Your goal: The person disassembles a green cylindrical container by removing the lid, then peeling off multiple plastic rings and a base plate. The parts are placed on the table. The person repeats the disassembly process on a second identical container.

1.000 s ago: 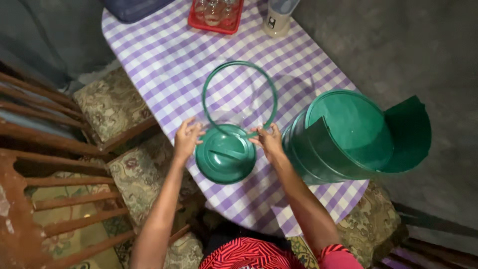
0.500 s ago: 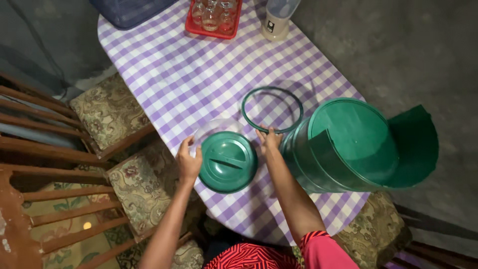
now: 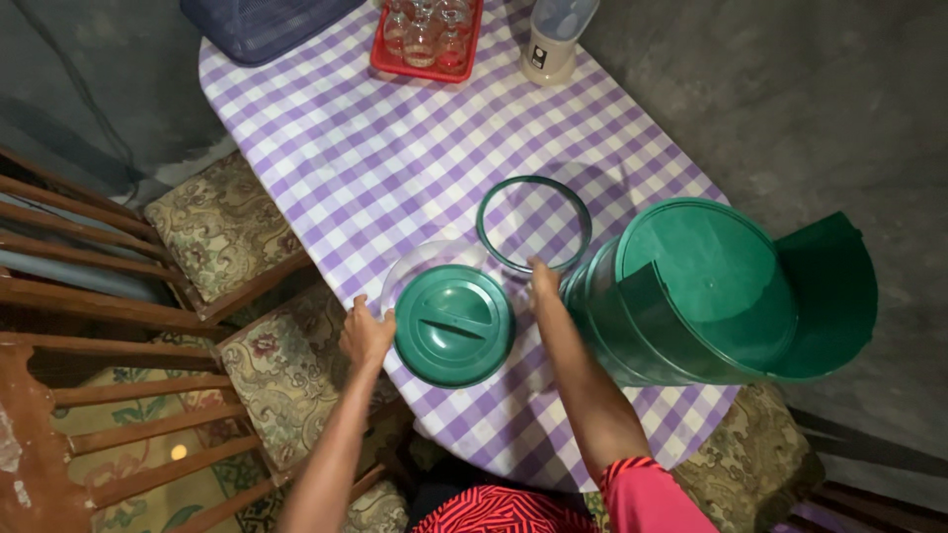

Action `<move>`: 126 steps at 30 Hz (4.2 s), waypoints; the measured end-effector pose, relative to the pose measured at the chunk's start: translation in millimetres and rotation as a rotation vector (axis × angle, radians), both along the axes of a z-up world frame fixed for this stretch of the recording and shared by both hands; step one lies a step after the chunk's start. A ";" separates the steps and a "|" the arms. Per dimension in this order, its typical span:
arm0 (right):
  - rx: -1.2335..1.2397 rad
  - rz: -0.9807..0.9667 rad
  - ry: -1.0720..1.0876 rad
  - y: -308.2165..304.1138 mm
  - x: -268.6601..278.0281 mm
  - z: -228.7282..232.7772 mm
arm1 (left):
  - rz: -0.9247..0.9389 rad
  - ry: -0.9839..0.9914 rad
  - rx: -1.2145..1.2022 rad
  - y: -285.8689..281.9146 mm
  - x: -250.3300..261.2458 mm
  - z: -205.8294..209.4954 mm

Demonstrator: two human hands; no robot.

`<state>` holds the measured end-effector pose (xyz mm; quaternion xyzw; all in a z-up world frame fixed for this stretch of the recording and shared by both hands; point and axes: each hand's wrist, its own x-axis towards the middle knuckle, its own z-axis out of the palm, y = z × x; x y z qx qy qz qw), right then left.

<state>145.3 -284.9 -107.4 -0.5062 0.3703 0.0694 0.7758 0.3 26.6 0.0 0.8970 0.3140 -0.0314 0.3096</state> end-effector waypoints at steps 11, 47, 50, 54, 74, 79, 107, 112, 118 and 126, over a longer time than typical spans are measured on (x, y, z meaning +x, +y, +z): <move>-0.761 0.533 -0.783 31.3 -144.4 171.1 | -0.289 -0.811 -0.356 -101.4 30.9 41.3; -1.654 0.892 -0.613 -191.5 -252.2 411.7 | -0.613 -0.663 -0.922 -300.1 40.4 84.6; -1.571 0.892 -0.665 -204.3 -251.2 420.5 | -0.585 -0.709 -0.764 -296.5 11.7 95.4; -1.586 0.966 -0.672 -202.2 -249.6 431.9 | -0.590 -0.696 -0.693 -291.8 2.6 108.0; -1.621 1.338 -0.458 -152.5 -183.3 402.0 | -1.212 -0.932 -0.070 -279.2 -27.5 166.2; -1.546 1.360 -0.525 -155.6 -175.4 401.1 | -1.141 -0.978 0.048 -290.4 -24.8 156.1; -1.376 1.506 -0.858 -166.9 -162.5 398.5 | -1.121 -1.080 0.054 -292.0 -16.7 141.8; -1.270 1.526 -0.950 -169.7 -161.0 399.6 | -1.103 -1.079 0.057 -295.2 -17.3 140.8; -1.206 1.575 -0.924 -169.4 -156.7 401.0 | -1.102 -1.103 0.052 -294.2 -16.5 140.1; -1.215 1.614 -0.824 -169.8 -156.3 402.1 | -1.101 -1.108 0.065 -296.2 -15.3 141.8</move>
